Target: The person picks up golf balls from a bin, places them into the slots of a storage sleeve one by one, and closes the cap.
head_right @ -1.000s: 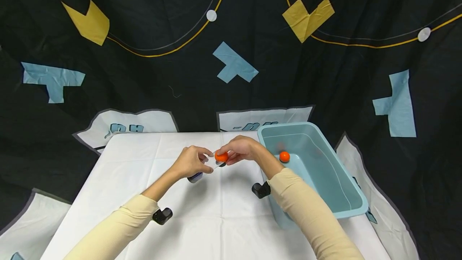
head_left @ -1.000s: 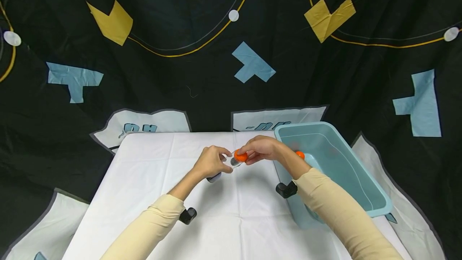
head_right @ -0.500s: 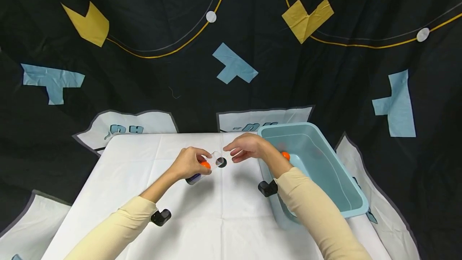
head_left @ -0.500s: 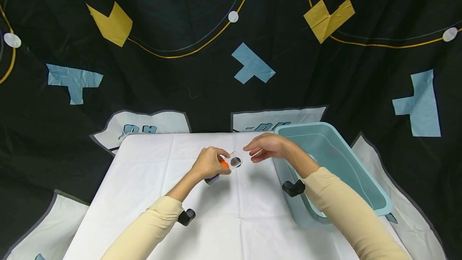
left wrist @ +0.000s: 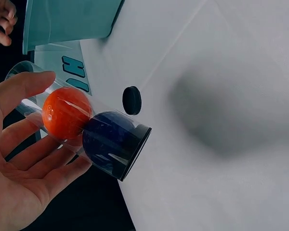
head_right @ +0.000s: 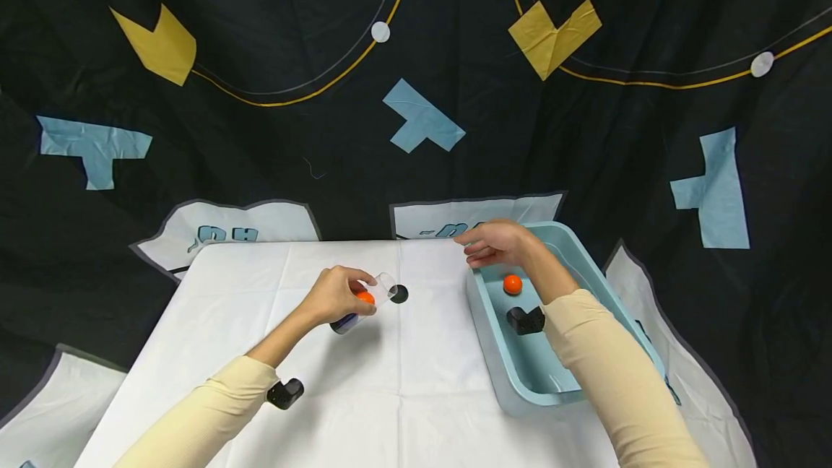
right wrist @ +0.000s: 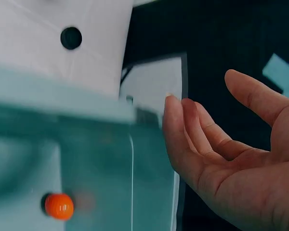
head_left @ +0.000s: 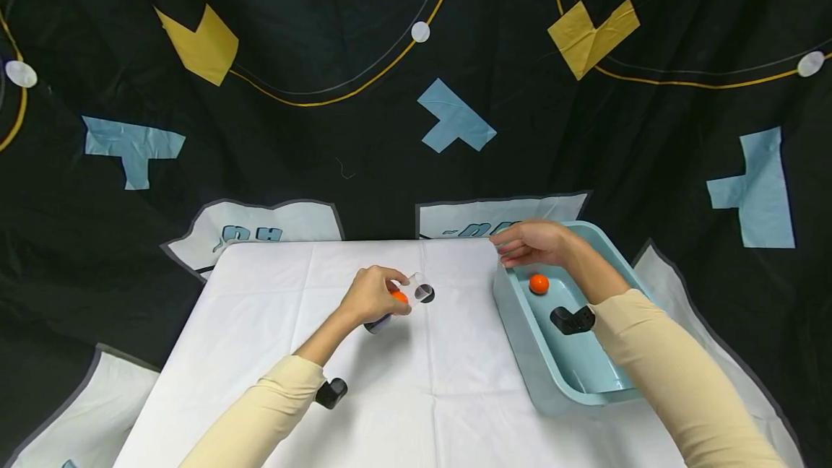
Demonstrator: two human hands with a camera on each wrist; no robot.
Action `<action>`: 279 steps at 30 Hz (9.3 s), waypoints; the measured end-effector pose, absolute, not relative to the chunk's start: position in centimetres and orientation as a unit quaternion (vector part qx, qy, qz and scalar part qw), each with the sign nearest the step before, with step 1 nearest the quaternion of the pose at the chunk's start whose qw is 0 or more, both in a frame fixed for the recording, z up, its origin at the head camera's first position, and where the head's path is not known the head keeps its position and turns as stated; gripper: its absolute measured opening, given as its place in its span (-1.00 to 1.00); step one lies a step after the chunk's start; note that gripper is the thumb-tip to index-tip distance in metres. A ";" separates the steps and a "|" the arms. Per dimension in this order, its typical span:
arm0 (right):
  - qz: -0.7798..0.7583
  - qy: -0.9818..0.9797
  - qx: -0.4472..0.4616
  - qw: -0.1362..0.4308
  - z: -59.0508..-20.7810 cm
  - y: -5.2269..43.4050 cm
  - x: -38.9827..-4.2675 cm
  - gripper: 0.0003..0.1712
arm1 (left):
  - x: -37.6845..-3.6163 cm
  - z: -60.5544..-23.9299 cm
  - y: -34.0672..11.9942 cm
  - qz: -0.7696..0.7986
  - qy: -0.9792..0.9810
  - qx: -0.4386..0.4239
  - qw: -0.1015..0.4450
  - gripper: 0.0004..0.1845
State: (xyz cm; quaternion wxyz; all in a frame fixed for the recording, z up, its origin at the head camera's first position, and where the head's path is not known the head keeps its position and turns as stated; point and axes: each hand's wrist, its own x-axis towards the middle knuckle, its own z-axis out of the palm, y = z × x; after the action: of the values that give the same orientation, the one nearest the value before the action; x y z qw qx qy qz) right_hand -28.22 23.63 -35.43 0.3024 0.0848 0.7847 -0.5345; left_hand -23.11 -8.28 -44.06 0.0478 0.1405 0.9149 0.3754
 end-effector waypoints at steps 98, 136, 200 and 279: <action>-0.670 0.627 0.307 0.251 -48.9 33.8 -29.1 -0.70 | -22.7 -44.2 -9.3 0.378 0.914 0.135 0.057 -0.59; -0.633 0.710 0.077 0.300 -34.0 25.7 -28.1 -0.41 | -23.1 -43.5 -8.8 0.376 0.915 0.139 0.053 -0.59; -0.469 0.861 0.098 0.173 -47.8 12.7 -29.0 -0.48 | -22.6 -47.4 -11.4 0.405 0.910 0.068 0.049 -0.63; -0.276 0.953 -0.093 0.088 -43.5 10.5 -24.7 -0.51 | -22.8 -46.9 -9.7 0.390 0.916 0.085 0.051 -0.59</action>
State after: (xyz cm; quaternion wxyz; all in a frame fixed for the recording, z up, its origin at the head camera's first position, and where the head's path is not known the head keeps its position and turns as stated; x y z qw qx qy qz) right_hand -24.68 10.54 -43.48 0.0885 -0.0928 0.9526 -0.2759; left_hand -22.85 -9.72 -46.95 0.0510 0.0846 0.9156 0.3898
